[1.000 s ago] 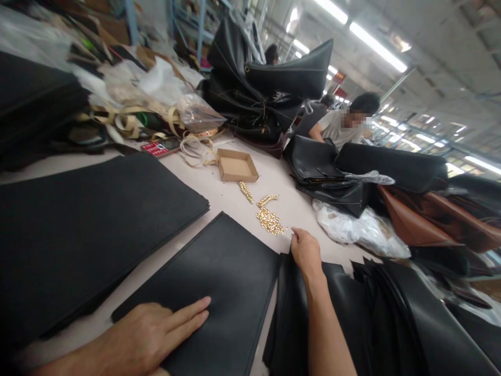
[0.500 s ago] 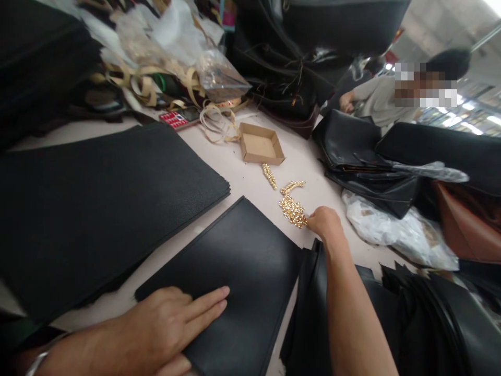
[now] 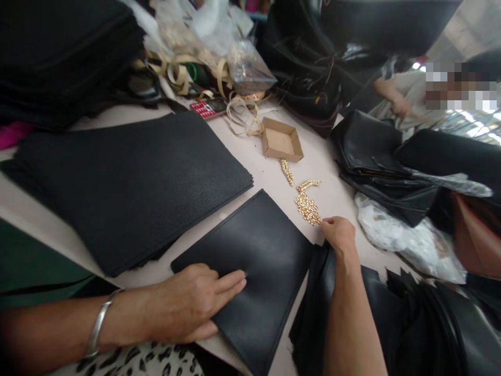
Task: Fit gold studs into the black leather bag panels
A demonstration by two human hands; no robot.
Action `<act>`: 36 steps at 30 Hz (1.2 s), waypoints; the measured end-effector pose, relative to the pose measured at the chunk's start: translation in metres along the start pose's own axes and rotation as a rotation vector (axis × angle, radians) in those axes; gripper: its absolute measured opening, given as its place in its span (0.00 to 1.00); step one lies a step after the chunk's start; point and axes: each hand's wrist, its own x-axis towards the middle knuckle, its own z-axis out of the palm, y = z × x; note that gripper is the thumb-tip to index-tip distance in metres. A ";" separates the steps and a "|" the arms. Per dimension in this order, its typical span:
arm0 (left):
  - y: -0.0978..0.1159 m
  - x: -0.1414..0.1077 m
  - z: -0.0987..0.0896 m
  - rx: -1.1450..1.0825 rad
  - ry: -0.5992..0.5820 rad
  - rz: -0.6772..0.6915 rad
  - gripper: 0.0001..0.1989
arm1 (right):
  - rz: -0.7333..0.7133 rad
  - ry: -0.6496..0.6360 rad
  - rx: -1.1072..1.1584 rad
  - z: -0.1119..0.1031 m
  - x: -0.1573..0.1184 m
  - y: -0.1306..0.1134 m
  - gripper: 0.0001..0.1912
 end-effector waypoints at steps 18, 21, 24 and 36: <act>0.005 -0.006 0.005 0.047 0.089 -0.021 0.23 | -0.157 -0.425 0.597 0.042 -0.198 -0.074 0.16; 0.005 -0.006 0.005 0.030 0.096 -0.027 0.21 | -0.175 -0.444 0.567 0.039 -0.196 -0.077 0.15; 0.005 -0.007 0.006 0.013 0.101 -0.025 0.18 | -0.198 -0.483 0.533 0.035 -0.195 -0.080 0.13; 0.004 -0.006 0.004 -0.009 0.098 -0.027 0.20 | -0.092 -0.603 0.466 0.024 -0.181 -0.094 0.09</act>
